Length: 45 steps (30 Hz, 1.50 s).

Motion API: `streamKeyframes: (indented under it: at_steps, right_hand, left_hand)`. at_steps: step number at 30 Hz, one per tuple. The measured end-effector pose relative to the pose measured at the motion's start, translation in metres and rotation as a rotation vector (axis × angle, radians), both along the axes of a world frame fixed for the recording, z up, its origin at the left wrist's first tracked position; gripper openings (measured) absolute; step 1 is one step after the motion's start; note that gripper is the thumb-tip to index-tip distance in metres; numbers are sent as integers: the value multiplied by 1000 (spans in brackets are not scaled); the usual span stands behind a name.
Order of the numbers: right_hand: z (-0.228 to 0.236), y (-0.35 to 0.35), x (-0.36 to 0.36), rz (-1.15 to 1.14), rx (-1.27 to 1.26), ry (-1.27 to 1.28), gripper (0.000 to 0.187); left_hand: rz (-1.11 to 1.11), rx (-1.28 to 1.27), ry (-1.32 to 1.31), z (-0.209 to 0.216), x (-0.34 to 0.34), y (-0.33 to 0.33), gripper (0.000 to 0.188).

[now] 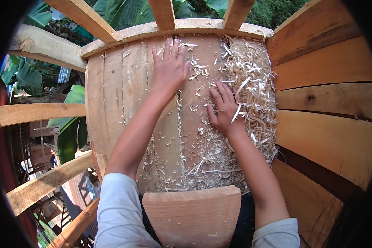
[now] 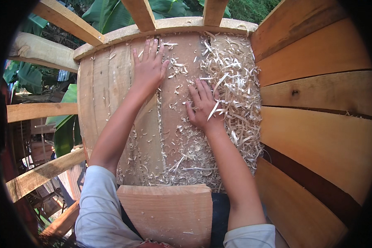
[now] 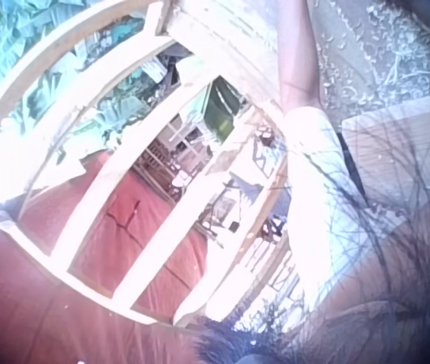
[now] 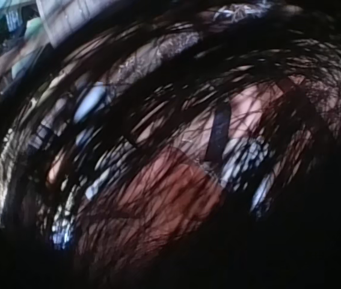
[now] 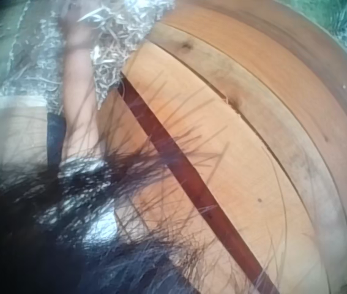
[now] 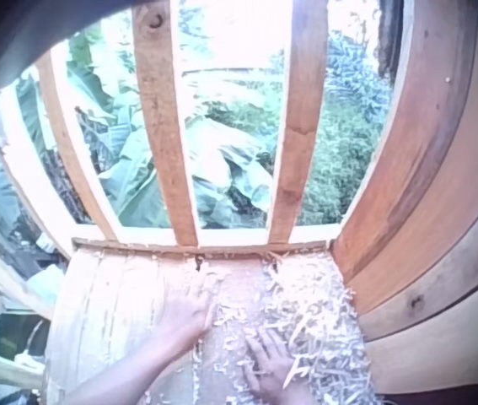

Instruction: The person sits inside a wooden structure and uses their hands to clear wood shavings from the floor. They gather the shavings into a pile and occasionally use a flat wooden board to assist in moving the debris.

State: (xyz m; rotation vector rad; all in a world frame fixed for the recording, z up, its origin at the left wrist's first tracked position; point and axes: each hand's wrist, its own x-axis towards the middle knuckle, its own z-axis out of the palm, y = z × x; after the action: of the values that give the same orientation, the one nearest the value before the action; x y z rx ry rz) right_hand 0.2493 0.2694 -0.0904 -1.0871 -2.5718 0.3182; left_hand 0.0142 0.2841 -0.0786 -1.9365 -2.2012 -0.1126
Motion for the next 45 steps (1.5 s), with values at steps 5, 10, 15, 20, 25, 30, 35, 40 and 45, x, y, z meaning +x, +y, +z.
streamKeyframes:
  at_steps: [5,10,15,20,25,30,35,40,45]
  right_hand:
    - [0,1,1,3,6,-1,52]
    - [4,0,-2,13,21,1,54]
    - [2,2,0,5,14,10,54]
    - [3,1,-1,14,16,-2,53]
    - [5,0,-1,13,5,8,52]
    - [3,0,-1,14,9,16,52]
    - [1,1,1,15,10,19,51]
    - [5,0,-1,7,13,26,51]
    - [5,0,0,8,11,-4,52]
  left_hand:
    - [-296,-165,-61,-6,12,-9,55]
    - [-101,-46,-48,-12,-5,7,55]
    - [-226,96,-25,3,14,1,53]
    - [-354,-85,-171,-17,30,-13,54]
    - [-104,-98,-37,-7,-3,11,52]
    - [-166,26,-134,-8,-26,14,54]
    - [245,72,-229,-4,-20,-8,64]
    - [199,-37,-251,-18,-27,-9,76]
    - [125,-136,-348,-1,-17,12,76]
